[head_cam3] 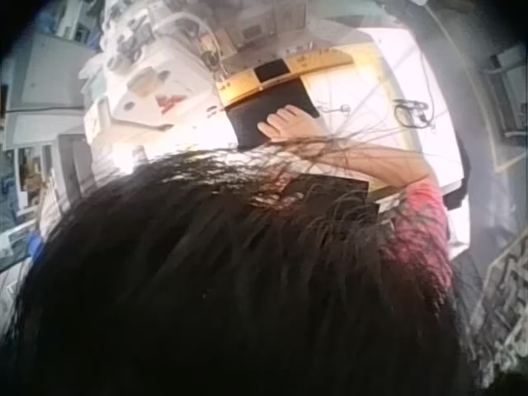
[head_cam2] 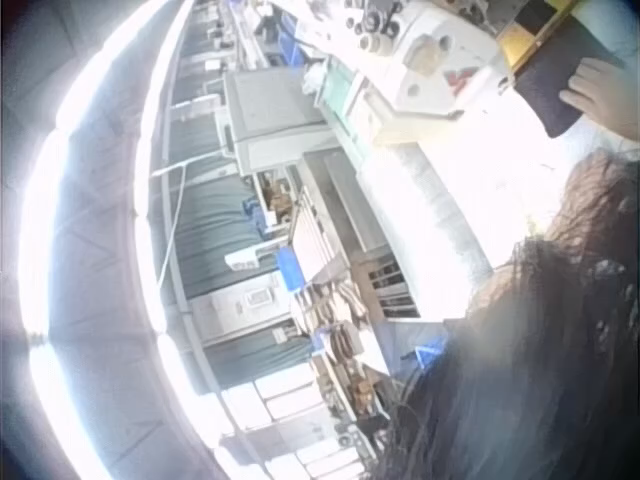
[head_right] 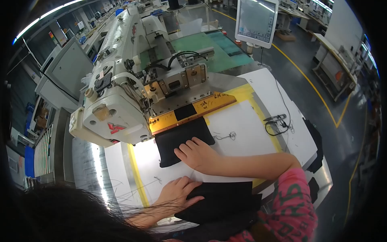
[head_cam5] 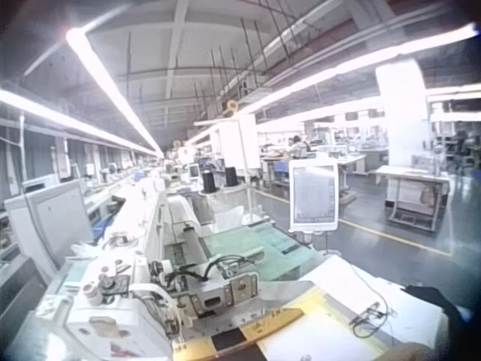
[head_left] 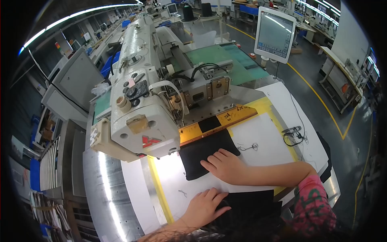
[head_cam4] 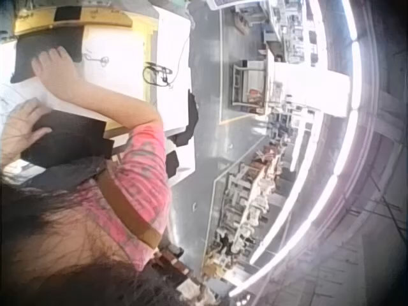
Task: Using an industrial sewing machine to join pieces of black fabric together at a sewing station.
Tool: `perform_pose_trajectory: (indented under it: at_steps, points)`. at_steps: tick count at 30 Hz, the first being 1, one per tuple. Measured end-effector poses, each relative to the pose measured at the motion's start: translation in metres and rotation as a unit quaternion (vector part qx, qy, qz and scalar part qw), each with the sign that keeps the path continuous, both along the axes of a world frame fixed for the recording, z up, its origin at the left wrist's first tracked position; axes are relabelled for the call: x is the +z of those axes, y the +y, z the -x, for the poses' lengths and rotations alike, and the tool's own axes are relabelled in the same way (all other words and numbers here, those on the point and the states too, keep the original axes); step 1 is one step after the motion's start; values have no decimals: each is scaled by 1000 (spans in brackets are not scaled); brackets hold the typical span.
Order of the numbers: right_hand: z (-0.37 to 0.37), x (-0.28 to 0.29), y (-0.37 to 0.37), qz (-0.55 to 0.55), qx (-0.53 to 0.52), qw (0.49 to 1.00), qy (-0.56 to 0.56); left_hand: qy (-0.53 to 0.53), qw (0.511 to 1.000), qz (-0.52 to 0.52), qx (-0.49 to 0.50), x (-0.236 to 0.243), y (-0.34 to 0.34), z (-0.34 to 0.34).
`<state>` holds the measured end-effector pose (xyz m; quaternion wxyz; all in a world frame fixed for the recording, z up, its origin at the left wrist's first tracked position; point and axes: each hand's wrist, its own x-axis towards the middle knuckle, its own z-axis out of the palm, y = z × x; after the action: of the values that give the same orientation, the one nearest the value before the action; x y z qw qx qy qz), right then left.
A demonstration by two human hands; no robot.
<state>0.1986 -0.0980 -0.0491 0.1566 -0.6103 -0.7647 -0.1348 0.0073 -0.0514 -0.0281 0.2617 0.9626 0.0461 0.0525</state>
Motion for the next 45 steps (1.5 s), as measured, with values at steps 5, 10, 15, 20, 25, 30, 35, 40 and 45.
perform_pose_trajectory:
  at_steps: [5, 10, 15, 20, 25, 30, 35, 40, 45]
  points:
    - [-7, -2, -7, -32, 47, 998, 15, -137, 990, 6, 8, -12, 13, -6]
    - [7, 42, -61, -58, 110, 991, 49, -31, 966, 234, 107, -32, 30, -8]
    - [28, 48, -93, -48, 171, 984, 3, -28, 959, 250, 131, -29, 30, -35]
    - [38, 39, -96, -9, 173, 985, -17, -47, 955, 240, 167, -35, 42, 5]
    - [45, 36, -96, 0, 171, 985, 3, -70, 953, 226, 190, -35, 31, -2]
    - [48, 41, -94, 9, 172, 985, 6, -92, 954, 215, 185, -39, 40, 22]
    - [47, 37, -100, 20, 170, 985, 1, -116, 958, 205, 164, -44, 44, 34]
    - [43, 36, -104, 14, 147, 989, 16, -131, 963, 188, 139, -52, 43, 46]
    - [38, 42, -112, 27, 143, 989, 18, -138, 970, 165, 117, -55, 42, 61]
